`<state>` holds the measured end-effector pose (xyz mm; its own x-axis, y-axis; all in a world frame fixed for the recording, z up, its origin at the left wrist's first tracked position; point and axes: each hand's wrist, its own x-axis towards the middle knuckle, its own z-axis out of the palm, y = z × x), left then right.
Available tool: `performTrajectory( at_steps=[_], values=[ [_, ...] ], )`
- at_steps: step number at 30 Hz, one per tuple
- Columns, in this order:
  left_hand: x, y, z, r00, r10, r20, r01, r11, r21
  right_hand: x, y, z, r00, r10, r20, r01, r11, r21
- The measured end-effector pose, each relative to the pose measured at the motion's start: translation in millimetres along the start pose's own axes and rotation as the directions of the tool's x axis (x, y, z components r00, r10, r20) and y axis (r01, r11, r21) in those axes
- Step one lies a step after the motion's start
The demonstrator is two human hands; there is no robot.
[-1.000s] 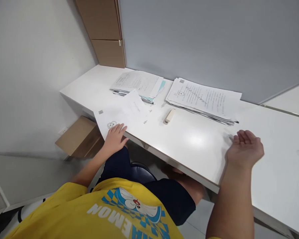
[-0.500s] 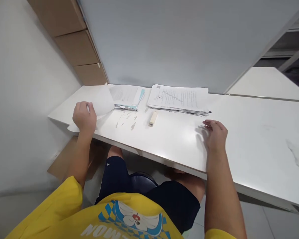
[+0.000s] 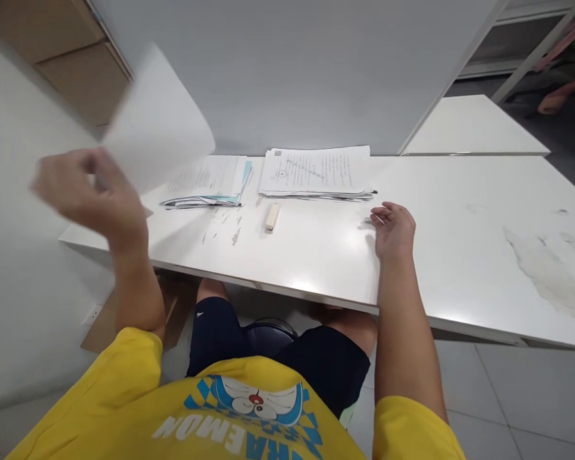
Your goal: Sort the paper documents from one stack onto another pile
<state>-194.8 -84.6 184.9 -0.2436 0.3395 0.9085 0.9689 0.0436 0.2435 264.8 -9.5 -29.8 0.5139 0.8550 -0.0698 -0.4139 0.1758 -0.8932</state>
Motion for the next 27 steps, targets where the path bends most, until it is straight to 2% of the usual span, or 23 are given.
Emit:
performTrajectory(
  at_steps=[1, 2, 3, 4, 5, 6, 7, 8, 9, 11, 13, 15, 17, 19, 21, 22, 25, 27],
  values=[
    [-4.9, -2.2, -7.1, 1.0, 0.01, 0.003, -0.01, 1.0, -0.014, 0.0, -0.2, -0.2, 1.0, 0.003, 0.0, -0.003, 1.0, -0.002],
    [-11.6, -4.1, -11.2, 0.996, 0.03, 0.089, -0.027, 0.999, -0.038, -0.2, -0.6, -0.5, 1.0, 0.007, 0.0, -0.007, 1.0, -0.002],
    [-19.1, -5.9, -11.0, 0.966, 0.061, 0.251, -0.043, 0.996, -0.075, -0.4, -1.0, -0.6, 1.0, 0.011, -0.003, -0.011, 1.0, 0.002],
    [-26.2, -7.8, -6.1, 0.889, 0.105, 0.445, -0.053, 0.99, -0.128, -0.7, -1.4, -0.7, 1.0, 0.018, -0.008, -0.018, 1.0, 0.008],
    [-32.0, -10.3, 3.5, 0.778, 0.158, 0.608, -0.053, 0.981, -0.187, -1.0, -1.7, -0.6, 1.0, 0.024, -0.014, -0.024, 1.0, 0.015],
    [-35.9, -13.8, 17.3, 0.672, 0.212, 0.709, -0.047, 0.968, -0.245, -1.4, -1.9, -0.4, 0.999, 0.028, -0.017, -0.028, 0.999, 0.024],
    [-37.7, -18.4, 34.0, 0.611, 0.269, 0.745, -0.053, 0.952, -0.301, -1.7, -1.8, -0.1, 0.999, 0.033, -0.019, -0.032, 0.999, 0.032],
    [-37.5, -24.1, 52.3, 0.577, 0.327, 0.749, -0.078, 0.934, -0.348, -2.0, -1.4, 0.2, 0.999, 0.039, -0.018, -0.039, 0.999, 0.035],
    [-35.6, -30.7, 71.0, 0.559, 0.367, 0.743, -0.116, 0.922, -0.369, -2.2, -0.6, 0.5, 0.999, 0.044, -0.015, -0.043, 0.998, 0.036],
    [-29.3, -45.0, 104.8, 0.563, 0.4, 0.724, -0.201, 0.915, -0.349, -1.7, 1.8, 0.6, 0.999, 0.039, -0.014, -0.038, 0.998, 0.041],
    [-24.0, -58.3, 129.9, 0.563, 0.362, 0.743, -0.23, 0.932, -0.28, -0.3, 4.8, -0.2, 0.999, 0.028, -0.025, -0.026, 0.998, 0.054],
    [-23.3, -68.6, 145.9, 0.569, 0.261, 0.78, -0.179, 0.965, -0.192, 1.4, 7.3, -1.6, 0.999, 0.022, -0.03, -0.019, 0.997, 0.071],
    [-27.5, -75.2, 155.0, 0.551, 0.138, 0.823, -0.077, 0.99, -0.114, 2.4, 8.5, -2.8, 0.999, 0.023, -0.023, -0.021, 0.997, 0.079],
    [-34.6, -78.8, 160.4, 0.495, 0.057, 0.867, 0.015, 0.997, -0.074, 2.3, 8.6, -2.9, 1.0, 0.02, -0.015, -0.018, 0.997, 0.08],
    [-41.7, -80.3, 164.4, 0.445, 0.038, 0.895, 0.054, 0.996, -0.07, 1.6, 8.1, -1.9, 1.0, 0.019, -0.011, -0.018, 0.997, 0.081],
    [-44.5, -80.5, 166.2, 0.435, 0.04, 0.9, 0.056, 0.996, -0.071, 1.4, 7.9, -1.1, 1.0, 0.022, -0.011, -0.021, 0.996, 0.082],
    [-49.3, -79.0, 171.5, 0.447, 0.038, 0.894, 0.043, 0.997, -0.064, 2.4, 7.2, 1.4, 0.999, 0.034, -0.027, -0.032, 0.996, 0.089],
    [-50.7, -76.6, 174.8, 0.48, 0.033, 0.877, 0.025, 0.998, -0.051, 4.2, 6.7, 2.8, 0.998, 0.043, -0.047, -0.039, 0.995, 0.095]
  ],
)
